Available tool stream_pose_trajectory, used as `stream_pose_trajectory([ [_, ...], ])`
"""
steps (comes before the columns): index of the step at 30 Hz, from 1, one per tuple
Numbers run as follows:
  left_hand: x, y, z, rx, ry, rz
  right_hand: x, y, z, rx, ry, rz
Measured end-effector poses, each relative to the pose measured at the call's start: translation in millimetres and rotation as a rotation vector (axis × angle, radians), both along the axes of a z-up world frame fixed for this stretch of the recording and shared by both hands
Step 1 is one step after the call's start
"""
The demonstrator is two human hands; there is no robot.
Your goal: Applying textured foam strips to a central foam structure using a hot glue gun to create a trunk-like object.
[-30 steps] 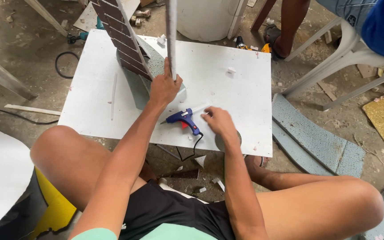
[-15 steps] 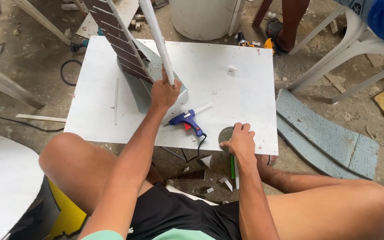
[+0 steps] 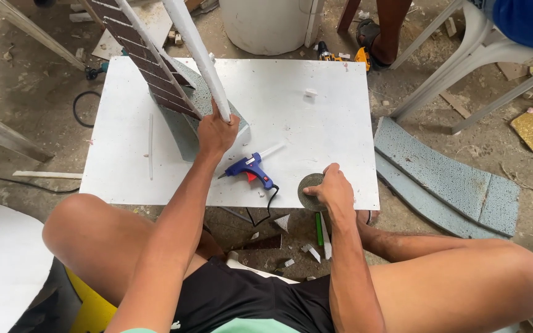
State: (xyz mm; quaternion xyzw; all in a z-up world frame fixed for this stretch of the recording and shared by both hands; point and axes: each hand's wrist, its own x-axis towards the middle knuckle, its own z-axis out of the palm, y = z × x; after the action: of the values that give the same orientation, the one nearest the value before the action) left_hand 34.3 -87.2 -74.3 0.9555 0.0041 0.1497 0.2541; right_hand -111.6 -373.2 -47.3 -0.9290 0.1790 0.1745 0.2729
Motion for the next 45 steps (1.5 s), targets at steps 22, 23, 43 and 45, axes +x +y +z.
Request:
stream_pose_trajectory([
  [22,4,-6,2,-0.07,-0.075,0.055,2,-15,-19,0.004,0.015,0.035],
  [23,2,-6,5,-0.076,-0.069,0.048,2,-15,-20,0.001,0.013,0.042],
  [43,4,-9,-2,-0.065,-0.046,0.052,3,-18,-27,-0.02,-0.004,0.047],
  [45,3,-9,0,-0.063,-0.038,0.047,2,-18,-27,-0.018,-0.019,0.054],
])
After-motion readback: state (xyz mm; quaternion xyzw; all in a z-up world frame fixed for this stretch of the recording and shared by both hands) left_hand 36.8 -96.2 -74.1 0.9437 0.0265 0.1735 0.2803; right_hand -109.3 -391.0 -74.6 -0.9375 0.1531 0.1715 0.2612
